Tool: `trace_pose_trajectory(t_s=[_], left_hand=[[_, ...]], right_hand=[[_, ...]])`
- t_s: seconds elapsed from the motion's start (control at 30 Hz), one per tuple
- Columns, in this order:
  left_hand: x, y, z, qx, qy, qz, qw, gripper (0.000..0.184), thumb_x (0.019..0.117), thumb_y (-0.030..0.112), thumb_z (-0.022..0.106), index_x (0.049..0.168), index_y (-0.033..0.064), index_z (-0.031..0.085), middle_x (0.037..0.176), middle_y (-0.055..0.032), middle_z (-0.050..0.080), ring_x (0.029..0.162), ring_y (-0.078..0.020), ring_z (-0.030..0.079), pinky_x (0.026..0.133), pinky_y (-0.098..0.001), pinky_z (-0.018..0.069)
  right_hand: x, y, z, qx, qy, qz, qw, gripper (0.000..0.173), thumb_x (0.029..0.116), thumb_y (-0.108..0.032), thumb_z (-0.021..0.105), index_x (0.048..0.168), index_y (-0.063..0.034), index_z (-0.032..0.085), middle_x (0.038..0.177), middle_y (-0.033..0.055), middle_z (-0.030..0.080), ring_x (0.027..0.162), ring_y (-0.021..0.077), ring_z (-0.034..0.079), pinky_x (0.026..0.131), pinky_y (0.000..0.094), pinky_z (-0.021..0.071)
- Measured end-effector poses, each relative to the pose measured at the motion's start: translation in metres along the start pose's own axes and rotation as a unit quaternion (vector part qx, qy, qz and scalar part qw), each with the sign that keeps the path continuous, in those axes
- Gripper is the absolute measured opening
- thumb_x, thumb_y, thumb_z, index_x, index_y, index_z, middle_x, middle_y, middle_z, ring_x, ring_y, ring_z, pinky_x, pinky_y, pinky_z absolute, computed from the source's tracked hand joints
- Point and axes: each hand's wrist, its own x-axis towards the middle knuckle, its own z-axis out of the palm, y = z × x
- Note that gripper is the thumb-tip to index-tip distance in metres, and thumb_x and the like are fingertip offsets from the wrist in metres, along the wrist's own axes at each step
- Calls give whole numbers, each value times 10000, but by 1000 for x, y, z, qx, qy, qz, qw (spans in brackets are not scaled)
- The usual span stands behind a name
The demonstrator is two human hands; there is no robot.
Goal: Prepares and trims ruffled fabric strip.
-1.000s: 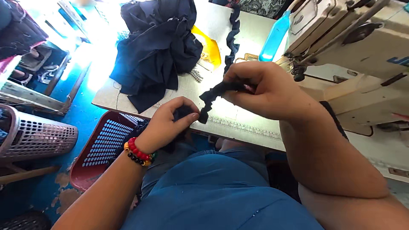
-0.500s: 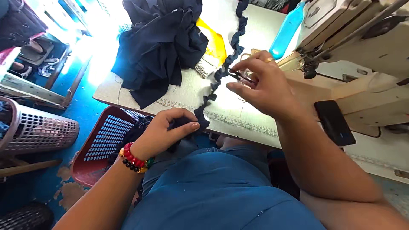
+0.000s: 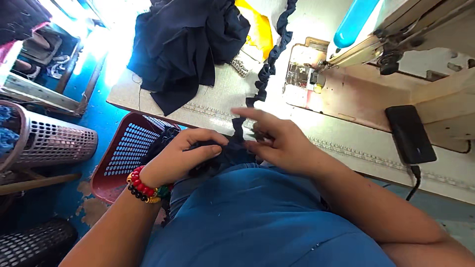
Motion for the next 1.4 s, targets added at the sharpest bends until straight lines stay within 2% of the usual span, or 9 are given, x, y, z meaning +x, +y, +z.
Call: trace_pose_trajectory(t_s=[0.07, 0.13, 0.23, 0.4, 0.5, 0.6, 1.0, 1.2, 1.4], left_hand=[[-2, 3, -2, -27, -11, -29, 999, 192, 982, 169, 562, 1045, 166, 743, 870, 57, 690, 595, 9, 566, 507, -133, 473], [-5, 4, -6, -48, -12, -54, 997, 198, 995, 175, 559, 1098, 154, 727, 849, 17, 685, 571, -13, 561, 483, -137, 463], [-10, 7, -14, -68, 7, -81, 994, 192, 998, 187, 557, 1095, 151, 719, 787, 1, 681, 541, -19, 562, 469, -135, 458], [-13, 9, -25, -59, 12, -104, 993, 192, 984, 162, 508, 1025, 162, 695, 715, 17, 639, 494, 0, 530, 441, -124, 441], [-10, 10, -24, -49, 28, -98, 994, 215, 963, 99, 488, 988, 154, 694, 746, 23, 648, 503, 3, 526, 445, -119, 440], [-8, 11, -20, -53, 43, -94, 993, 220, 956, 85, 482, 978, 162, 687, 755, 26, 646, 492, 8, 512, 435, -113, 426], [-19, 25, -30, 39, 49, -63, 996, 272, 962, 95, 505, 1143, 133, 704, 851, 5, 685, 529, -18, 540, 457, -124, 448], [-18, 30, -23, 94, 38, -101, 990, 399, 891, 196, 671, 1286, 202, 617, 948, 46, 714, 763, -49, 678, 614, -174, 560], [-16, 23, -24, 232, 82, -73, 966, 355, 847, 270, 737, 1183, 212, 637, 971, 117, 692, 873, 21, 659, 753, -179, 560]], right_hand=[[9, 0, 2, -82, 12, -29, 996, 266, 895, -120, 676, 1157, -114, 722, 792, -5, 655, 643, 94, 585, 575, 305, 516], [14, 2, 1, -96, 45, -30, 994, 138, 925, -124, 648, 1044, -97, 713, 760, -6, 604, 624, 93, 532, 554, 289, 468], [18, 9, -8, -59, 49, -19, 997, 118, 931, -174, 693, 1019, -100, 716, 863, 3, 563, 675, 58, 482, 573, 212, 409], [27, 22, -29, 27, -47, -36, 998, 124, 949, -178, 681, 975, -62, 715, 1213, 75, 546, 836, -27, 555, 674, 90, 484], [29, 16, -38, 102, -96, -24, 990, 73, 1000, -132, 600, 981, -78, 646, 916, -21, 626, 666, -32, 535, 550, 109, 440], [32, 12, -40, 140, -110, -19, 984, 64, 1030, -121, 552, 1000, -87, 598, 742, -59, 548, 540, -28, 455, 467, 113, 373], [32, 26, -45, 103, -25, -24, 994, 92, 956, -75, 603, 1042, -90, 631, 875, -53, 605, 701, -23, 538, 613, 115, 453], [30, 22, -46, 85, 18, -46, 995, 107, 957, -80, 605, 1059, -84, 637, 912, -54, 618, 699, -38, 538, 605, 104, 460], [26, 26, -47, 73, 89, -108, 988, 115, 897, 5, 626, 999, -43, 653, 1022, 4, 597, 854, 3, 573, 709, 130, 500]])
